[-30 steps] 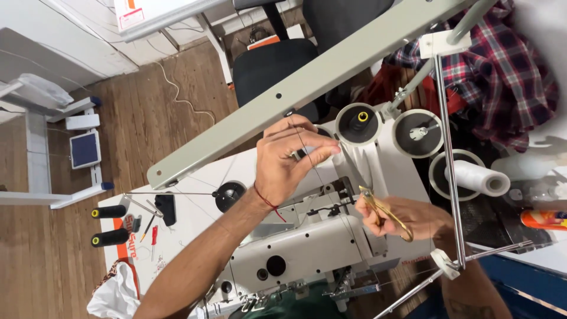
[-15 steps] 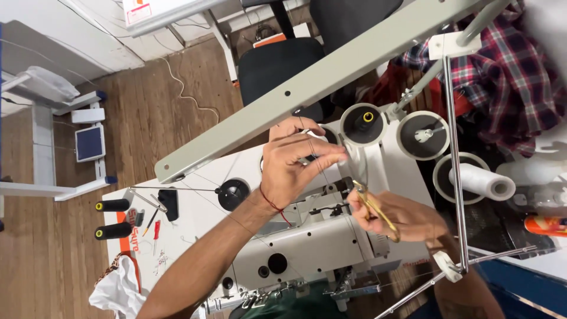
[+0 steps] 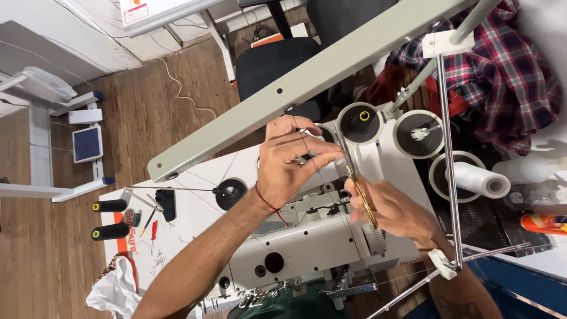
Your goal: The person threads a white industrial sewing machine by placing spools of thread onto the machine's spool holders. They pull the thread through the machine's guides and tensioners, using scissors to cut the thread ends. The person then pulls the thread through the needle area and adjusts the thread path.
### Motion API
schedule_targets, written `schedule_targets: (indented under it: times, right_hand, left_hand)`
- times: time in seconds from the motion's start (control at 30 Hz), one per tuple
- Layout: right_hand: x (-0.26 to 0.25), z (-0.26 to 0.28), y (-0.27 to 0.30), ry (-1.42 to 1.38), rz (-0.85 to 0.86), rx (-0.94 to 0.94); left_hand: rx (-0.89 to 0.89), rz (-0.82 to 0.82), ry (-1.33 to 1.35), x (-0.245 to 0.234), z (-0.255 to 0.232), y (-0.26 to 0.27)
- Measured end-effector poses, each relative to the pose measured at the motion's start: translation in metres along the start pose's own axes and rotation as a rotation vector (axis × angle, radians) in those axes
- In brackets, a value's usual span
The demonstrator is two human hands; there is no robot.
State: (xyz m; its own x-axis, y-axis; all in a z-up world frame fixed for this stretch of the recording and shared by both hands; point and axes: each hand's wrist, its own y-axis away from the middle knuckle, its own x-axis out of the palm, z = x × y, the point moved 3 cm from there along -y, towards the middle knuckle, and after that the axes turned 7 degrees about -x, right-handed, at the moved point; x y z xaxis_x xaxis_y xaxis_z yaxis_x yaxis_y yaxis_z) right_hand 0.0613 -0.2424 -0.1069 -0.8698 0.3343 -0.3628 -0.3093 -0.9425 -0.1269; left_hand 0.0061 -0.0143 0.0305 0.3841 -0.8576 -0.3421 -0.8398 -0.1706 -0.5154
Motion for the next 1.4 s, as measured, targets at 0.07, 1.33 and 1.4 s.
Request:
schedule_targets:
  times: [0.07,1.33,1.4]
  right_hand:
    - [0.000,0.000,0.003,-0.011,-0.005,0.019]
    - [0.101,-0.194,0.286,0.186,-0.603,1.064]
    - [0.090,-0.162,0.249,0.331,-0.520,1.227]
  left_hand:
    - [-0.004,0.005,-0.012,0.000,0.003,0.001]
    - [-0.500,0.671,-0.832,-0.085,0.161,0.032]
    - [-0.455,0.538,-0.810,-0.096,0.176,0.040]
